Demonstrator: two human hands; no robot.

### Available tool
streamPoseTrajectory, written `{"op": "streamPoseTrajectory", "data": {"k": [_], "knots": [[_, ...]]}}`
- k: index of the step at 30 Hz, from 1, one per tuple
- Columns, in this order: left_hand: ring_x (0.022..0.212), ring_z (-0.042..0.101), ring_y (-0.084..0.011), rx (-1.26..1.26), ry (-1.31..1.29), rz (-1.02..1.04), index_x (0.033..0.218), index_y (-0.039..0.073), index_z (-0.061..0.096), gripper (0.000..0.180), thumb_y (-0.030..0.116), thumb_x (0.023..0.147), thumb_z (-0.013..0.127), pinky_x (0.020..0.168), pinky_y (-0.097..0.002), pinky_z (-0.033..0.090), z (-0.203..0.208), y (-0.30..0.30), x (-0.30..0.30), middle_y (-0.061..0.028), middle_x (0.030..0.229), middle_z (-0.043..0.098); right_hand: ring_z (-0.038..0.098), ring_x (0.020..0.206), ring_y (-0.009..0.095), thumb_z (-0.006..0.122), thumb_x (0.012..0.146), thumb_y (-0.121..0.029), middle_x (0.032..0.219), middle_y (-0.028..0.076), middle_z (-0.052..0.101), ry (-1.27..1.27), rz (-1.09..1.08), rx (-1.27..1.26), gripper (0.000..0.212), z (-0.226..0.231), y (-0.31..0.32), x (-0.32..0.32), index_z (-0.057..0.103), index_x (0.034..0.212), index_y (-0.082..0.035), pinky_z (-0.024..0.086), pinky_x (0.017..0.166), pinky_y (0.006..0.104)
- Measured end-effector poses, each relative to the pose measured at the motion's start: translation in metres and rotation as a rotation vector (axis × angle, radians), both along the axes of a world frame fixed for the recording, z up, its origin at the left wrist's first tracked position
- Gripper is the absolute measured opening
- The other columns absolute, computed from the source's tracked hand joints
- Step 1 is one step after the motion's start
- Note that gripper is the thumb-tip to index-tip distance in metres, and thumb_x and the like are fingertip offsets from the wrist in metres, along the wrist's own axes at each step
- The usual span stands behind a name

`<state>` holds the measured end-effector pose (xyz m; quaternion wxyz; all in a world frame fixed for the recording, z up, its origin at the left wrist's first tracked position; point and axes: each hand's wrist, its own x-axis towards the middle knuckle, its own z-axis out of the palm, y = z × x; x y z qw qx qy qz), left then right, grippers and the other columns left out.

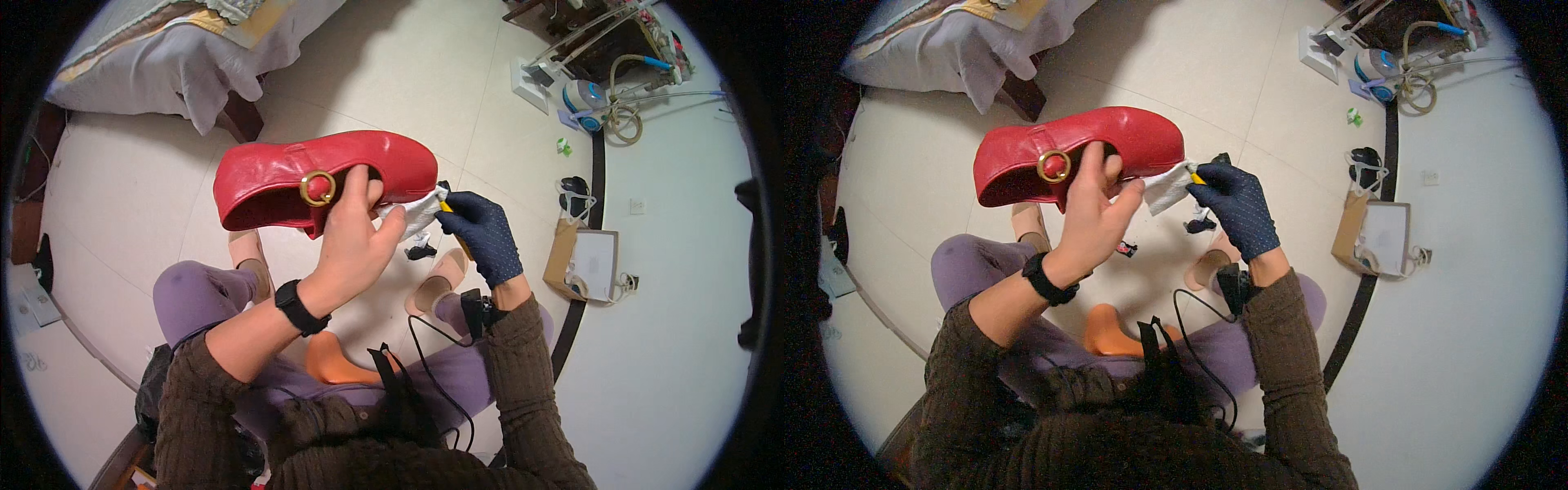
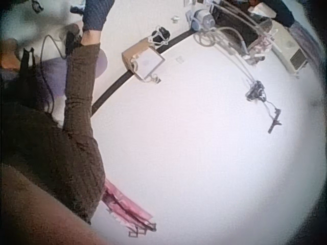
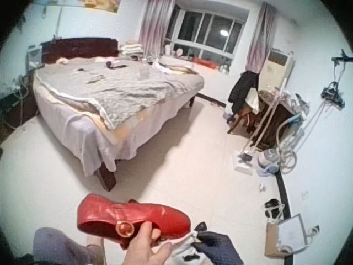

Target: The person wipes a red shoe with a white cloth, then uses a yellow tool to scrape or clean the shoe's surface. The shoe is placed on the floor after cleaning.

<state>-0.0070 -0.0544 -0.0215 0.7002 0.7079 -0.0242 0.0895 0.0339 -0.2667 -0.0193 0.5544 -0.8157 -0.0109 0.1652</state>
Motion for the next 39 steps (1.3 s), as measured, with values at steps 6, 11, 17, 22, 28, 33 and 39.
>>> {"op": "streamPoseTrajectory", "data": {"k": [6, 11, 17, 22, 28, 33, 39], "knots": [[0.118, 0.064, -0.0177, -0.562, 0.440, -0.102, 0.136, 0.004, 0.044, 0.041, 0.006, 0.096, 0.049, 0.099, -0.0357, 0.055, 0.021, 0.024, 0.017, -0.0067, 0.131, 0.064, 0.063, 0.086, 0.013, 0.074, 0.089, 0.001, 0.096, 0.007, 0.069, -0.420, -0.033, -0.090, 0.020, 0.006, -0.010, 0.010, 0.073, 0.108, 0.002, 0.053, 0.078, 0.0266], [0.103, 0.062, -0.0097, -0.609, 0.532, -0.121, 0.122, 0.006, 0.045, 0.033, 0.011, 0.093, 0.060, 0.095, -0.0305, 0.052, 0.022, 0.027, 0.016, -0.0011, 0.103, 0.066, 0.066, 0.088, 0.024, 0.080, 0.078, 0.004, 0.098, 0.011, 0.071, -0.809, 0.080, -0.457, 0.038, 0.015, -0.002, 0.007, 0.078, 0.113, -0.010, 0.052, 0.078, 0.0320], [0.118, 0.063, -0.0143, -0.477, 0.584, -0.192, 0.137, 0.006, 0.042, 0.046, 0.016, 0.095, 0.056, 0.100, -0.0326, 0.054, 0.021, 0.030, 0.013, -0.0086, 0.129, 0.063, 0.064, 0.090, 0.028, 0.077, 0.073, 0.006, 0.097, 0.009, 0.072, -0.802, 0.236, -0.663, 0.042, 0.021, 0.010, 0.008, 0.079, 0.111, -0.013, 0.050, 0.081, 0.0373], [0.122, 0.060, -0.0142, -0.540, 0.495, -0.241, 0.141, 0.007, 0.041, 0.050, 0.016, 0.094, 0.057, 0.104, -0.0347, 0.049, 0.033, 0.030, 0.006, -0.0081, 0.134, 0.062, 0.065, 0.090, 0.028, 0.078, 0.072, 0.006, 0.097, 0.010, 0.072, -0.804, 0.247, -0.670, 0.043, 0.019, 0.012, 0.008, 0.078, 0.111, -0.012, 0.051, 0.080, 0.0372], [0.128, 0.056, -0.0148, -0.534, 0.470, -0.287, 0.142, 0.009, 0.041, 0.053, 0.024, 0.096, 0.060, 0.105, -0.0335, 0.045, 0.037, 0.032, 0.004, -0.0076, 0.141, 0.058, 0.068, 0.087, 0.028, 0.075, 0.072, 0.009, 0.096, 0.011, 0.071, -0.787, 0.224, -0.666, 0.045, 0.013, 0.015, 0.006, 0.078, 0.111, -0.012, 0.055, 0.075, 0.0351], [0.130, 0.054, -0.0171, -0.585, 0.591, -0.238, 0.143, 0.012, 0.041, 0.059, 0.051, 0.101, 0.054, 0.107, -0.0373, 0.043, 0.035, 0.031, 0.004, -0.0089, 0.146, 0.056, 0.068, 0.086, 0.029, 0.074, 0.072, 0.010, 0.096, 0.011, 0.071, -0.774, 0.250, -0.683, 0.044, 0.012, 0.021, 0.006, 0.078, 0.110, -0.012, 0.055, 0.075, 0.0357], [0.136, 0.050, -0.0206, -0.589, 0.614, -0.286, 0.152, 0.013, 0.030, 0.088, 0.080, 0.095, 0.041, 0.110, -0.0428, 0.036, 0.041, 0.031, 0.006, -0.0097, 0.151, 0.052, 0.068, 0.085, 0.029, 0.074, 0.073, 0.009, 0.095, 0.011, 0.071, -0.774, 0.276, -0.636, 0.042, 0.012, 0.023, 0.009, 0.078, 0.109, -0.011, 0.054, 0.074, 0.0359]]}}
